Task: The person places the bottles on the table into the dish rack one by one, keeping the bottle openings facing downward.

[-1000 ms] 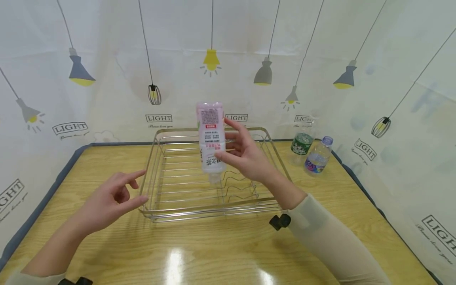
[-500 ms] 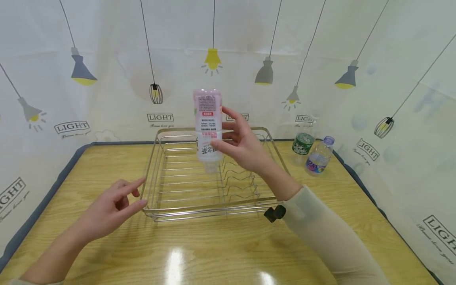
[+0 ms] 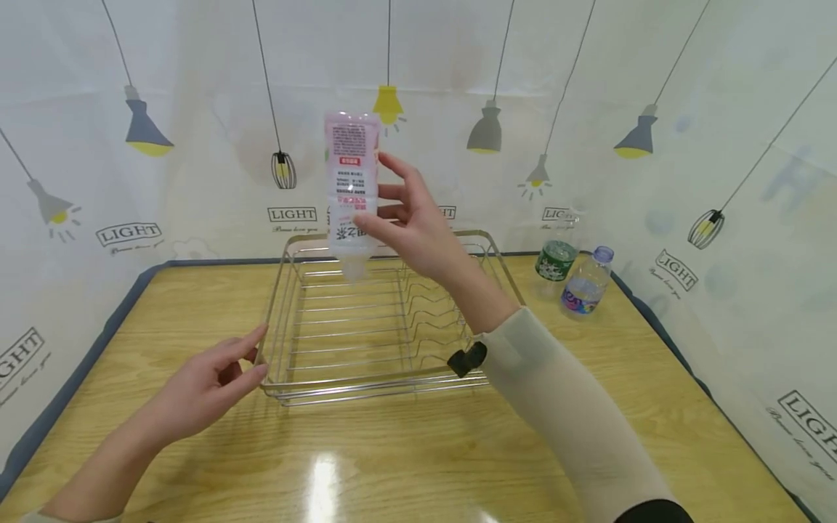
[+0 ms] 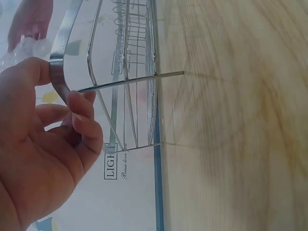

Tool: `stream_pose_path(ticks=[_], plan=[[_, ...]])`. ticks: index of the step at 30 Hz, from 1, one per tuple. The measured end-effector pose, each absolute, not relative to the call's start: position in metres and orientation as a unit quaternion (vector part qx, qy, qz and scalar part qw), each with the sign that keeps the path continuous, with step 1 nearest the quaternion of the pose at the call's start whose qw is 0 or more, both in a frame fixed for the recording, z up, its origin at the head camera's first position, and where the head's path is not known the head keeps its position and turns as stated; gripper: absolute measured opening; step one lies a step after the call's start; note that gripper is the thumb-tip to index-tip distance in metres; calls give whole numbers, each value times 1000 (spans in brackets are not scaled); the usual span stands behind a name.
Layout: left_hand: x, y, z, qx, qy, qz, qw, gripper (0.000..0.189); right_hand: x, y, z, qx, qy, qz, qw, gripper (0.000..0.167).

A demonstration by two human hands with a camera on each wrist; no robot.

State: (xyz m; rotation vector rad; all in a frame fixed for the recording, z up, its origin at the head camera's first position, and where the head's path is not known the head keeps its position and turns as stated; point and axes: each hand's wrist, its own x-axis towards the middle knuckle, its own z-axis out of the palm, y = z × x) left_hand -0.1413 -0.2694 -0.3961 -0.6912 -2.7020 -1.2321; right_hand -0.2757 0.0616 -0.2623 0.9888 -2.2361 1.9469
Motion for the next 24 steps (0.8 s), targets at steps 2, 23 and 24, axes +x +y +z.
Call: stream_pose_path(ticks=[2,23,24], plan=[[-141,-269,-396,-225,-880,-416,31,64,-281,56,-262,311,-714,628,8,89],[-144,-270,-394,-226,-869,-441,5,64,-331,-2,-285,270,-685,677,-3,86],[-144,-271,-395,-227,-869,-441,7,64,-333,-3,-287,265,-686,678,-2,86]])
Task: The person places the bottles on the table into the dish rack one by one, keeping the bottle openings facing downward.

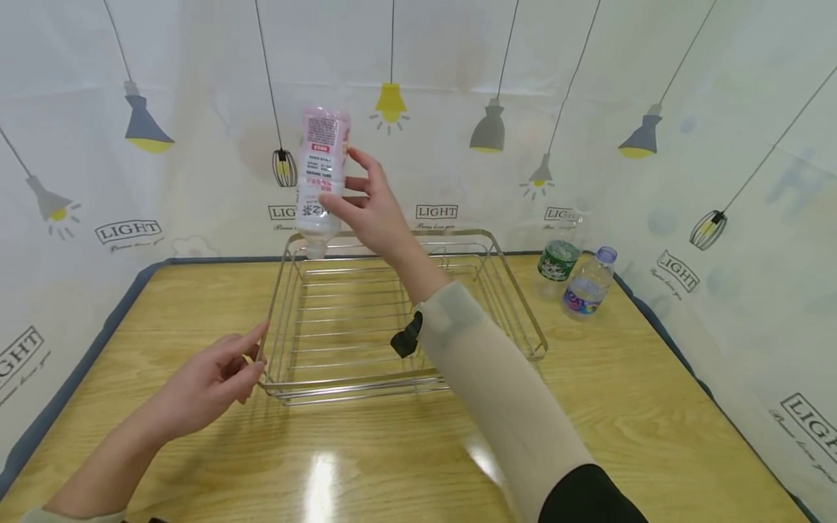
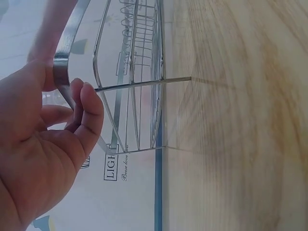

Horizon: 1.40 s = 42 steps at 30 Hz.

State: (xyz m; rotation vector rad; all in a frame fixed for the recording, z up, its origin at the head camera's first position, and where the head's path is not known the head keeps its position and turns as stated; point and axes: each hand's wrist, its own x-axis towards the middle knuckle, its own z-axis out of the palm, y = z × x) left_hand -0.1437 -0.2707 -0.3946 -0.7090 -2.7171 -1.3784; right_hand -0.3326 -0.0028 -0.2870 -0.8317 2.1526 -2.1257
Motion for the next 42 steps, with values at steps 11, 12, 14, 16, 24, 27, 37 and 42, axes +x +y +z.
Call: stream_pose_path(ticks=[11,12,14,16,24,27,37,42], plan=[[-144,-270,-396,-229,-869,-438,12,63,-353,-14,-308,-228,692,-685,8,88],[-144,-270,-396,-229,-869,-437,14,63,-354,-15,-310,-226,692,-686,9,88],[-144,-270,-396,-228,-869,-438,14,63,-356,-19,-314,-223,694,-685,12,88],[-144,-270,-396,-222,-870,-440,10,63,-357,-22,-318,-222,694,-684,15,88],[-142,-271,-391,-164,-890,-424,-34,63,-355,-30,-340,-202,716,-667,42,88],[-143,-272,-388,-141,-900,-411,-43,62,-355,-33,-347,-198,726,-657,53,89],[-143,-272,-386,-140,-906,-397,-39,61,-354,-35,-363,-190,756,-621,82,96],[-144,-273,-384,-138,-911,-386,-39,61,-355,-35,-368,-184,757,-622,79,97]])
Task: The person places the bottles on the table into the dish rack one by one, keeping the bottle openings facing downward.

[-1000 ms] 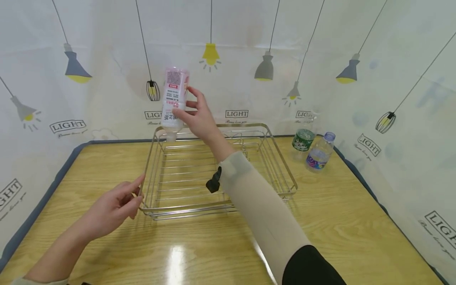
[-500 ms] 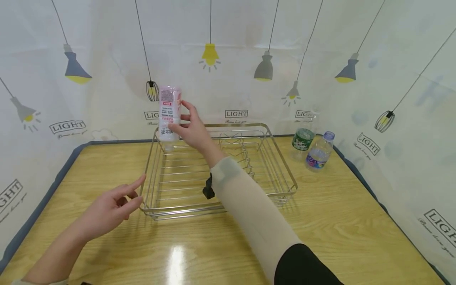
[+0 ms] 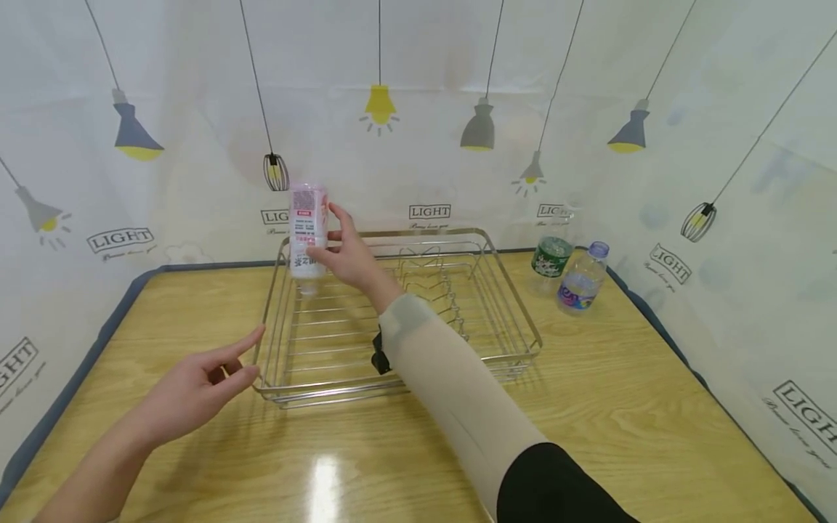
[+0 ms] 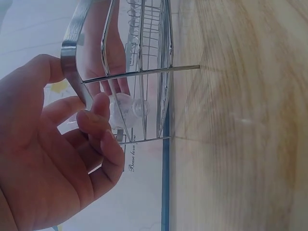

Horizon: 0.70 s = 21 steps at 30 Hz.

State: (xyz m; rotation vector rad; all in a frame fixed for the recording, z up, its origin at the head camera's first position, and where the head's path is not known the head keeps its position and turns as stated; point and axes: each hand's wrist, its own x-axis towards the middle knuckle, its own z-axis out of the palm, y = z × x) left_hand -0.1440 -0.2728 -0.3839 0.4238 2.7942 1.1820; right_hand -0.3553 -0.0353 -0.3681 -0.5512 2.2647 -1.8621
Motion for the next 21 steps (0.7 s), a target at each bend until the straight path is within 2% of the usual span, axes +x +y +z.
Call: stream_pose_path(ticks=[10,21], plan=[[-144,-274,-383,138,910,387,47,62,-353,-36,-377,-180,779,-592,98,102],[-143,-273,-381,134,910,390,52,62,-354,-40,-382,-195,789,-576,91,99]])
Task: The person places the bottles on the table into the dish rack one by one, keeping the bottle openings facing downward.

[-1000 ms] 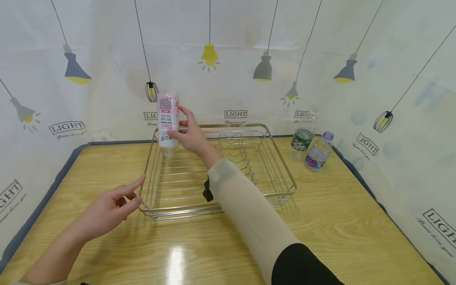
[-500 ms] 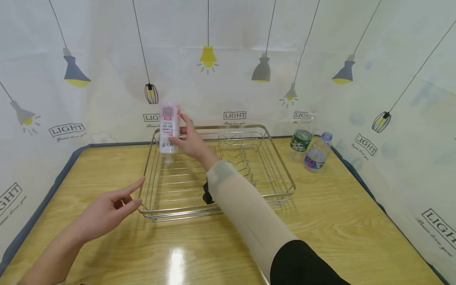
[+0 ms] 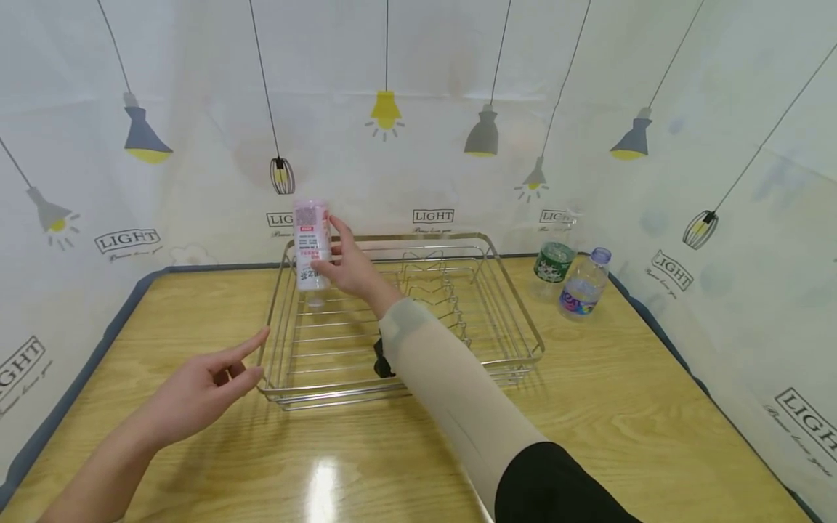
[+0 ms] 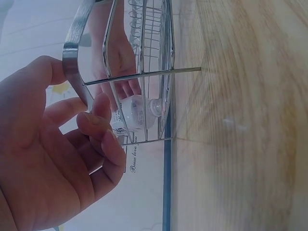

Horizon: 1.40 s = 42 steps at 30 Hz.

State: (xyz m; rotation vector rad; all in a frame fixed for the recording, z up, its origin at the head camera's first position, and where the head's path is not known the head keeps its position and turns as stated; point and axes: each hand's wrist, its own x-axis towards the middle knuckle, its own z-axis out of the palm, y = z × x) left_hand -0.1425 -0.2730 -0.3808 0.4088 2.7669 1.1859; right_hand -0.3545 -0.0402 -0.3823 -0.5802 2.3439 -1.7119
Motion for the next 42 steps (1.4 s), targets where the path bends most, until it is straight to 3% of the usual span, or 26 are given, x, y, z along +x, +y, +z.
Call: stream_pose_path(ticks=[27,42], plan=[[-142,-275,-384,139,907,395,41,61,-354,-35,-381,-176,817,-535,123,101],[-143,-277,-386,132,912,384,62,73,-349,-35,-377,-177,816,-533,136,100]])
